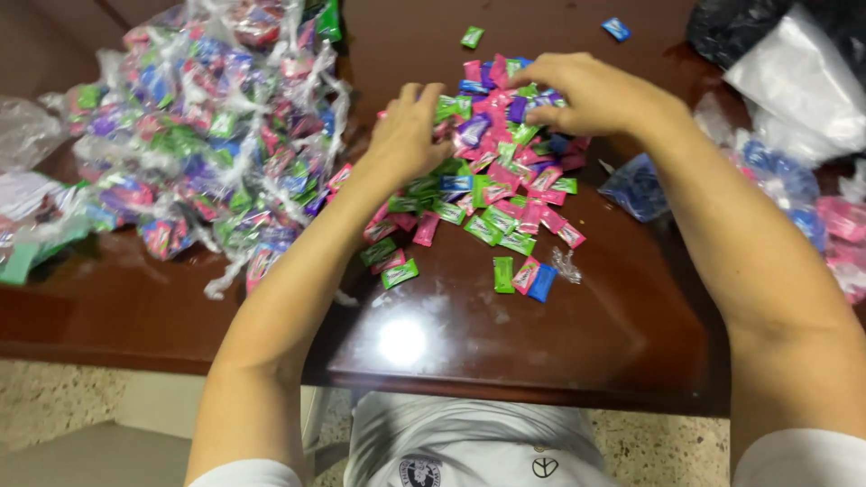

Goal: Bagging individually wrapped candies into small plastic bags

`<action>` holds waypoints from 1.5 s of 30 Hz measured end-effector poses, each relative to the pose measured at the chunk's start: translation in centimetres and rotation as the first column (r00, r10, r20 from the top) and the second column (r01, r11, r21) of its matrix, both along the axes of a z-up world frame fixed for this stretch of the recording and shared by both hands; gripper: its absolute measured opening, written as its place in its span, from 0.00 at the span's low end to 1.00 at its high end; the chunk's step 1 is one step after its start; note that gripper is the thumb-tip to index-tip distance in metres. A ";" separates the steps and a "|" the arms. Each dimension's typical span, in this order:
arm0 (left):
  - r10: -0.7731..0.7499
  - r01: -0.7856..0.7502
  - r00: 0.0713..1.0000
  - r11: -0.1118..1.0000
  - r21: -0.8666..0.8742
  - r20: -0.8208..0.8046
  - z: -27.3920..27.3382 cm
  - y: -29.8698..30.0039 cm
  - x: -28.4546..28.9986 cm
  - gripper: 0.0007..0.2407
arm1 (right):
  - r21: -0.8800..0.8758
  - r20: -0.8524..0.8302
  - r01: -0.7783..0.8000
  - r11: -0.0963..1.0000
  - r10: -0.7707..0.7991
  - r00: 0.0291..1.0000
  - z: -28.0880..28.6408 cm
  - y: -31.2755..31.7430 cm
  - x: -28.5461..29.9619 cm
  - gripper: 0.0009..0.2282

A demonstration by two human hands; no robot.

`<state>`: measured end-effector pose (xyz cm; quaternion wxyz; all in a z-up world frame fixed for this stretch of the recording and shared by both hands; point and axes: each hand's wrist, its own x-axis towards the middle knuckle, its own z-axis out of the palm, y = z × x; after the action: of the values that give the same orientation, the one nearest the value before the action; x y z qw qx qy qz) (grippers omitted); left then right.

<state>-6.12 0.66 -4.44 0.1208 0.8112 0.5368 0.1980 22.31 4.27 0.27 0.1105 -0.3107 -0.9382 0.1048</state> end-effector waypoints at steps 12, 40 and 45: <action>-0.265 0.257 0.961 0.961 0.100 0.082 10.1 -6.6 5.1 0.28 | -0.046 0.191 0.434 0.900 -0.418 0.888 7.1 -10.2 13.6 0.22; -0.598 0.568 0.786 0.799 -0.199 -0.157 13.9 -12.4 3.8 0.34 | 0.507 -0.020 0.714 0.483 -0.822 0.570 -7.1 -4.8 30.6 0.25; -0.585 0.551 0.795 0.806 -0.217 -0.157 13.7 -11.9 3.9 0.35 | 0.456 -0.145 0.771 0.444 -0.818 0.557 -7.1 -3.2 33.0 0.09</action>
<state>-2.26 -11.25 9.24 0.1802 0.9392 0.2917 0.0195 55.32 1.06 -6.86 0.1730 -0.6811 -0.6813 -0.2051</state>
